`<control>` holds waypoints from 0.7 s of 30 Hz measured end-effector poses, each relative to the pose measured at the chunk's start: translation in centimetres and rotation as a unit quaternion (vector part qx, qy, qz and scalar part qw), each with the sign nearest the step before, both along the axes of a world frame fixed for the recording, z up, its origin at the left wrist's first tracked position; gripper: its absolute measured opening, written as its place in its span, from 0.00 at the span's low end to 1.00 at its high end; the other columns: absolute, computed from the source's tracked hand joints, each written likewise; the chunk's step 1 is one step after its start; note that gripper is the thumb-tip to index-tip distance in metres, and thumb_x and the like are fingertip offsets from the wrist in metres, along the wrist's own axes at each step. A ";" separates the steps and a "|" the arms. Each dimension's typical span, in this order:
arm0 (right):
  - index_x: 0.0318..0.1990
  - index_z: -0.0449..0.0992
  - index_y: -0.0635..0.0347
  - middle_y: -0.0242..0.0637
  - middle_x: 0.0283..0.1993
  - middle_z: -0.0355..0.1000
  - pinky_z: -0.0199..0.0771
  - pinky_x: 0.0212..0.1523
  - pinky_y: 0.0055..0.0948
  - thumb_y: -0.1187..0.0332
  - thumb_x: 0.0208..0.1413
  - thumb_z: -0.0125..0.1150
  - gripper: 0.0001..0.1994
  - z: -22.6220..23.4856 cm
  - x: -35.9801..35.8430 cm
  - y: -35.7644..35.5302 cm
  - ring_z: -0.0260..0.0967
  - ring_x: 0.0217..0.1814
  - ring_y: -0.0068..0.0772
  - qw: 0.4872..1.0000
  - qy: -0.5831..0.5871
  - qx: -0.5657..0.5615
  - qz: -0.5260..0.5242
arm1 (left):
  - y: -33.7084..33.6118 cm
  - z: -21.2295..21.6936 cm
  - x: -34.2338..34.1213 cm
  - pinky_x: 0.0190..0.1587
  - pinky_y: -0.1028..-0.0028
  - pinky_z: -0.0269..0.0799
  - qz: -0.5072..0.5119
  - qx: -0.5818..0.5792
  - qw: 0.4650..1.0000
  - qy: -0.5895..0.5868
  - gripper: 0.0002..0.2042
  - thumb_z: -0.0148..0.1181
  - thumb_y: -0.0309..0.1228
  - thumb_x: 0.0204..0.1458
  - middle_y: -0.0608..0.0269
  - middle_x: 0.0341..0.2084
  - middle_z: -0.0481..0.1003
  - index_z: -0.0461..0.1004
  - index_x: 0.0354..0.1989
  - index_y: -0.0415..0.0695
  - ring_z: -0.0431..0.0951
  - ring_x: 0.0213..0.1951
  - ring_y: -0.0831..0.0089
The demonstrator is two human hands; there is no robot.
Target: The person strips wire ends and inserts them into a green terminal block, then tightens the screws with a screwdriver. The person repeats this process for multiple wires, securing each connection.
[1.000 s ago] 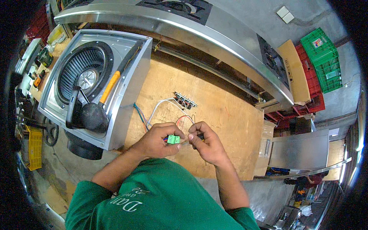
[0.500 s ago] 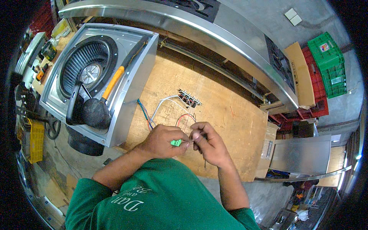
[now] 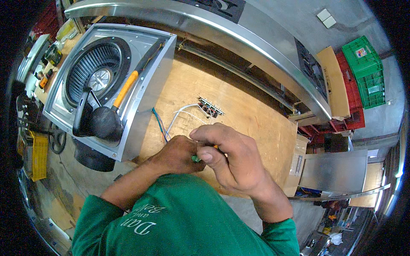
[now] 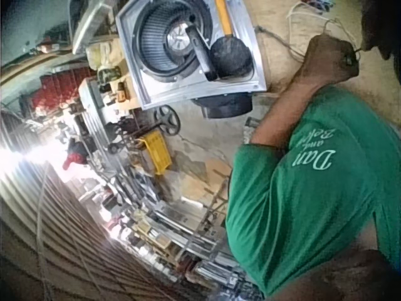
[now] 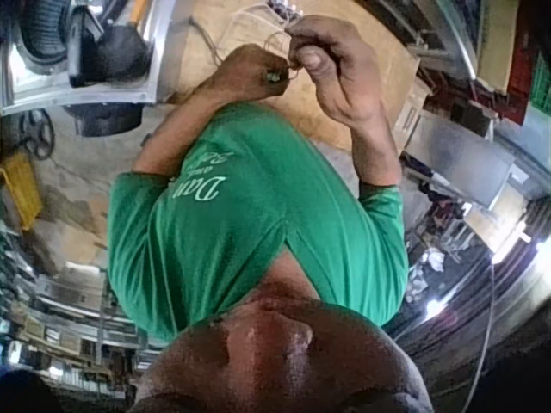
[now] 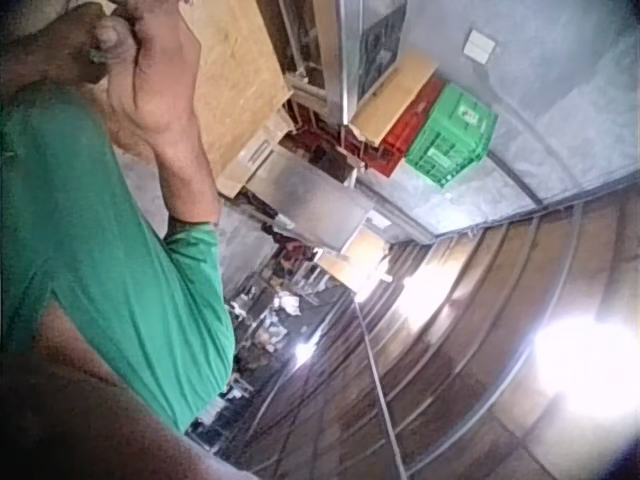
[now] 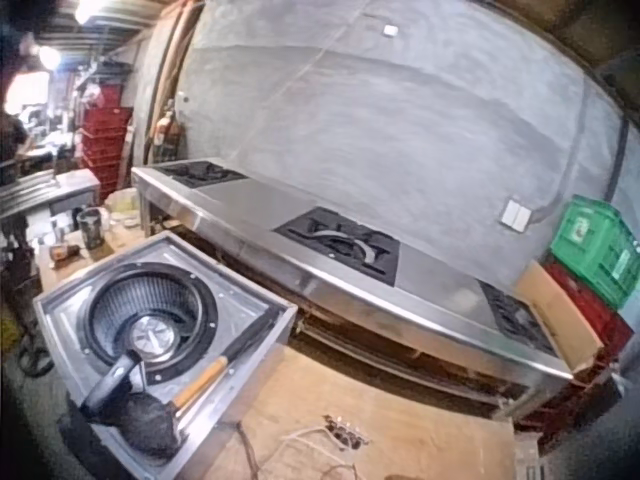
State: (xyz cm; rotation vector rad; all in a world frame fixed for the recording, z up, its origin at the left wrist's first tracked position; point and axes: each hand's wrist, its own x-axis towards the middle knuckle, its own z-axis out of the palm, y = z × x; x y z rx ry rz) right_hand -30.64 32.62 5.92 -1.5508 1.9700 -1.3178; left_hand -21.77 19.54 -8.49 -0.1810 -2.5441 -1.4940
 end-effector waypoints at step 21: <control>0.56 0.66 0.66 0.47 0.46 0.74 0.73 0.54 0.38 0.82 0.53 0.58 0.21 0.5 -3.5 0.3 0.76 0.49 0.40 0.982 -0.045 0.113 0.147 | -0.1 0.1 -0.6 0.38 0.54 0.77 -0.028 -0.004 1.000 0.004 0.09 0.64 0.34 0.43 0.49 0.23 0.78 0.79 0.30 0.43 0.81 0.29 0.49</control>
